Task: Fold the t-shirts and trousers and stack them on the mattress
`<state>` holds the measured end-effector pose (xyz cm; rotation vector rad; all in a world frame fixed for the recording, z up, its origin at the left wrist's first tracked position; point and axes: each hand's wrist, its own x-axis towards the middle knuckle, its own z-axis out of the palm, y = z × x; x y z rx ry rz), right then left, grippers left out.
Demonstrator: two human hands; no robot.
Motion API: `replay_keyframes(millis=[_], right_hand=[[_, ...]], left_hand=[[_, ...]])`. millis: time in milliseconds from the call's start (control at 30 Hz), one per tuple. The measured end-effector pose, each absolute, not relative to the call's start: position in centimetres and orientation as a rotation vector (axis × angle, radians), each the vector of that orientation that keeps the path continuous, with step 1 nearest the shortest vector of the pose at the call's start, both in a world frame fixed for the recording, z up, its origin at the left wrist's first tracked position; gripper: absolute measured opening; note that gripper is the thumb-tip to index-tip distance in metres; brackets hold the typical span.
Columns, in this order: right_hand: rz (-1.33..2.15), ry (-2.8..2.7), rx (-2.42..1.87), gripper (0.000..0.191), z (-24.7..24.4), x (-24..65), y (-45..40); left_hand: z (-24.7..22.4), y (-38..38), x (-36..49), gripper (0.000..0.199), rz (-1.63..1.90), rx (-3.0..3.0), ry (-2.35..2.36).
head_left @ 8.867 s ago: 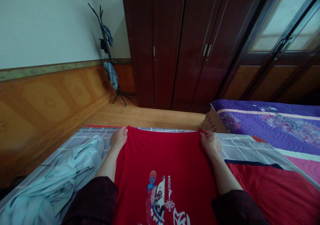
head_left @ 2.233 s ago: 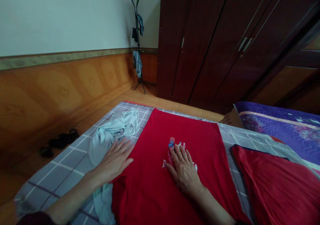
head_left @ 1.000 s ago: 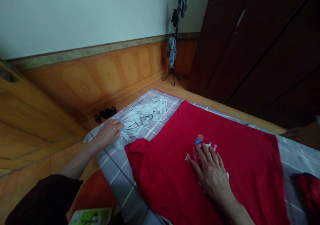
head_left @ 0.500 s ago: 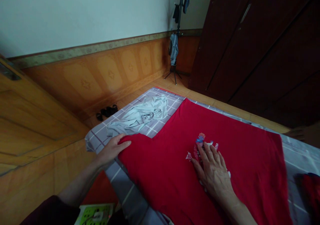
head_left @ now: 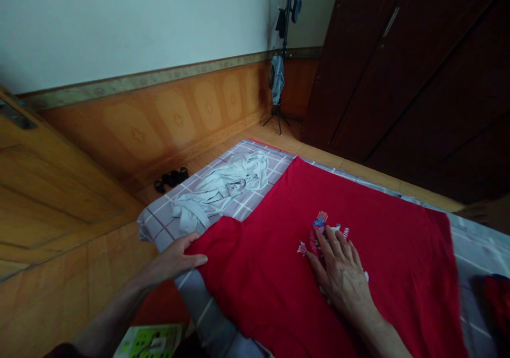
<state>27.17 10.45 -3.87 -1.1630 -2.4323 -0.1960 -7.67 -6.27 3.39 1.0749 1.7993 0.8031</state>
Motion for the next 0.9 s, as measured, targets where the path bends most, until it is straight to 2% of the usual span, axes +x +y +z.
replay_keyframes(millis=[267,367,467,533,600,800,900], right_hand=[[-0.161,-2.397,-1.174,0.055,-3.9,27.1,10.7],[-0.079,-2.408,-1.106,0.049,-2.2,25.9,8.5],[0.063,-2.526,-0.834,0.042,0.7,23.2,3.9],[0.238,-2.669,-0.601,0.042,2.4,20.9,0.8],[0.361,-2.76,-0.436,0.027,3.5,18.6,-1.2],[0.225,-2.92,-0.451,0.021,3.1,14.9,-1.8],[0.187,-2.996,-0.372,0.019,2.2,14.4,-2.1]], left_hand=[[2.2,-7.0,-6.2,0.044,1.217,0.618,1.927],[2.2,-6.8,-6.3,0.047,1.114,0.67,1.86],[1.9,-6.6,-6.1,0.052,0.946,0.756,1.797],[1.7,-6.5,-6.0,0.049,0.96,0.734,1.749],[1.8,-6.4,-5.9,0.041,1.058,0.617,1.666],[2.7,-6.3,-6.2,0.03,1.223,0.124,1.379],[2.6,-6.4,-6.1,0.025,1.232,0.075,1.361]])
